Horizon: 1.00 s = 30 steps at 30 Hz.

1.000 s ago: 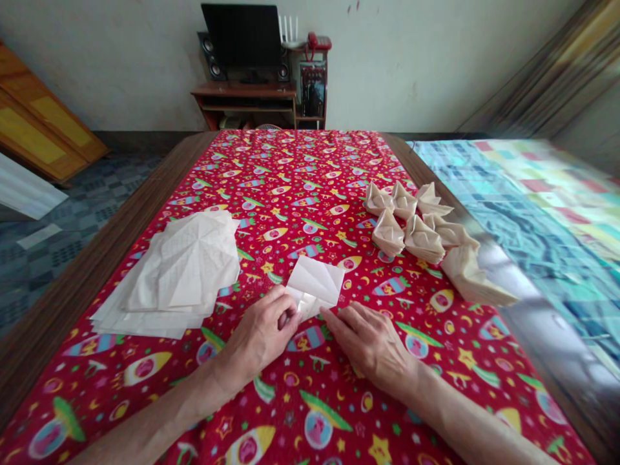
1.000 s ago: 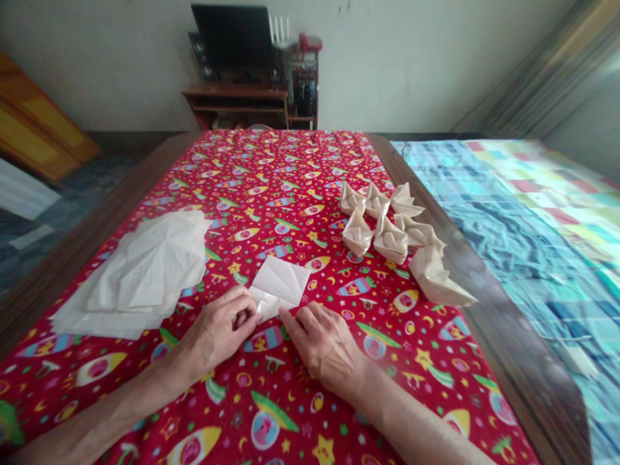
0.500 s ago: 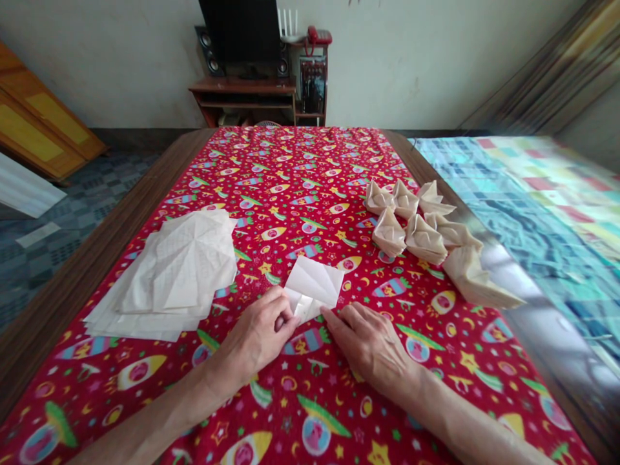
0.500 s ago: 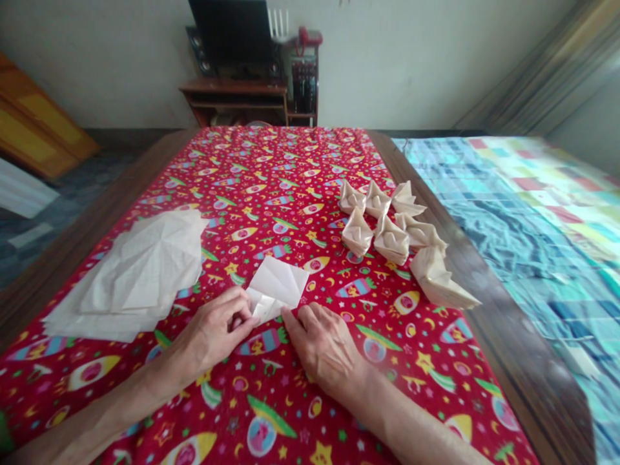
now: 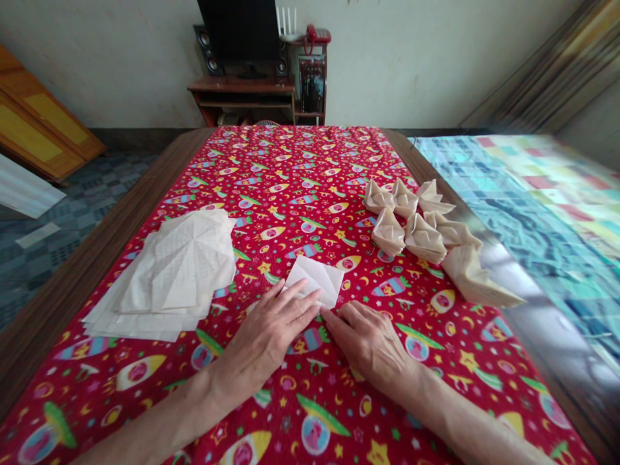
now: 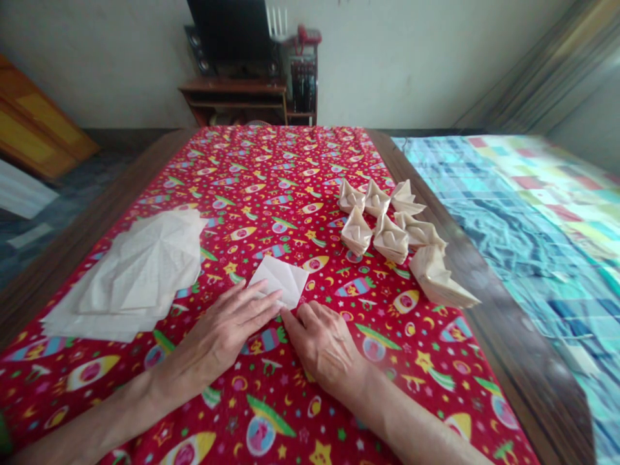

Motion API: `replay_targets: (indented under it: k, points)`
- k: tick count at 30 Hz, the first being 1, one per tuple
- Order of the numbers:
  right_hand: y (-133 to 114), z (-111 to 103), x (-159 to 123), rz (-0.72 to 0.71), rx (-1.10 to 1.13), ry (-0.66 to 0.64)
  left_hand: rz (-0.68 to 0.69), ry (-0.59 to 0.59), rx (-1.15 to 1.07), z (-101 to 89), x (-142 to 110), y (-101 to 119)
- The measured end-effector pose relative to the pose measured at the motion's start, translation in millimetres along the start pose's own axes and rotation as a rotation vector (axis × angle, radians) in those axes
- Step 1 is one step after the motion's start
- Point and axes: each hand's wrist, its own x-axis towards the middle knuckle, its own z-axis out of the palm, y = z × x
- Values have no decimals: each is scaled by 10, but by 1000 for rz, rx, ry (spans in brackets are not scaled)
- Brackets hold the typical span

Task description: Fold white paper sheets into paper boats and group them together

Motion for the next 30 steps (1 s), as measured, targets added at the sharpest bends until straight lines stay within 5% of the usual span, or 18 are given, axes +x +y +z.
replay_targets:
  k: [10,22,30]
  points:
    - [-35,8,8,31,-46,74,6,-141,11,-14,-71,33]
    - [-22,35,-25,42,-94,97,-40,-158,125,-35,-316,30]
    - [73,70,-23,125,-11,185,-56,18,98,-85,-253,91]
